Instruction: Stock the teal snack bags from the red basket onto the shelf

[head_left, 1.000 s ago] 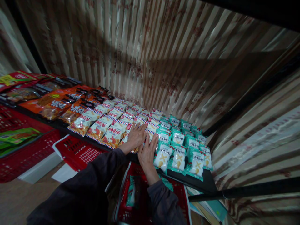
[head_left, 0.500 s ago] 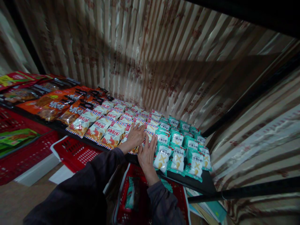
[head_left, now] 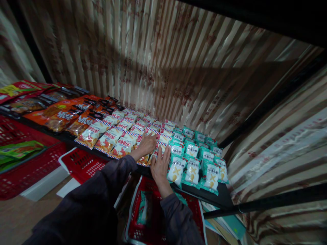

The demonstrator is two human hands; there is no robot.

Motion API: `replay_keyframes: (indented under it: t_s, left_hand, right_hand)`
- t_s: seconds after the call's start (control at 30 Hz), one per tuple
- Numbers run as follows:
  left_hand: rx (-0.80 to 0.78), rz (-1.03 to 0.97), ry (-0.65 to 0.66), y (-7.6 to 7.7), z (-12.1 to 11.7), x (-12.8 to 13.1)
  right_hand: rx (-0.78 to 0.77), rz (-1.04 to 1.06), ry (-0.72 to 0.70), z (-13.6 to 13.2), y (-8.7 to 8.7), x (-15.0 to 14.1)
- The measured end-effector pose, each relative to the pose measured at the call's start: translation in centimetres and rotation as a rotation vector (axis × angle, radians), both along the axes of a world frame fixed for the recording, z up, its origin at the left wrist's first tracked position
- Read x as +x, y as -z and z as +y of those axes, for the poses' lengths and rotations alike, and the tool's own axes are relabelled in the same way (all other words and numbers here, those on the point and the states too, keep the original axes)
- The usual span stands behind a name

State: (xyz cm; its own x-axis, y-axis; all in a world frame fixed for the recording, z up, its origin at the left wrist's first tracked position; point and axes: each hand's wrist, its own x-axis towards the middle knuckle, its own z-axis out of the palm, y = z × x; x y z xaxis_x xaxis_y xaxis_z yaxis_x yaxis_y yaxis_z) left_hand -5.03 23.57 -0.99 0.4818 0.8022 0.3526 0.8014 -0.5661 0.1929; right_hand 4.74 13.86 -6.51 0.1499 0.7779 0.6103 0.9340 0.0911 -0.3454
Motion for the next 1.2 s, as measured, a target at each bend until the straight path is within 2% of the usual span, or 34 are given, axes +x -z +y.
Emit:
replay_keyframes:
  t_s: [0.27, 0.53, 0.67, 0.83, 1.0, 1.2]
  left_hand:
    - [-0.046, -0.057, -0.033, -1.1, 0.9, 0.2]
    - [-0.06, -0.049, -0.057, -2.6, 4.0, 1.3]
    - [-0.168, -0.001, -0.033, -3.1, 5.2, 2.3]
    - [-0.292, -0.043, -0.051, -3.4, 5.5, 2.6]
    - [-0.237, -0.022, -0.007, -2.9, 5.8, 2.4]
    - [-0.086, 0.021, 0.0, -2.5, 5.5, 2.3]
  right_hand:
    - [0.0, -0.011, 0.012, 0.0, -0.1, 0.0]
    - [0.038, -0.088, 0.008, 0.4, -0.3, 0.3]
    - [0.042, -0.115, 0.006, 0.5, -0.2, 0.5]
    - [0.031, -0.089, 0.021, 0.6, 0.0, 0.4]
    - [0.046, -0.078, 0.041, 1.1, 0.4, 0.4]
    - [0.056, -0.119, 0.034, 1.2, 0.5, 0.6]
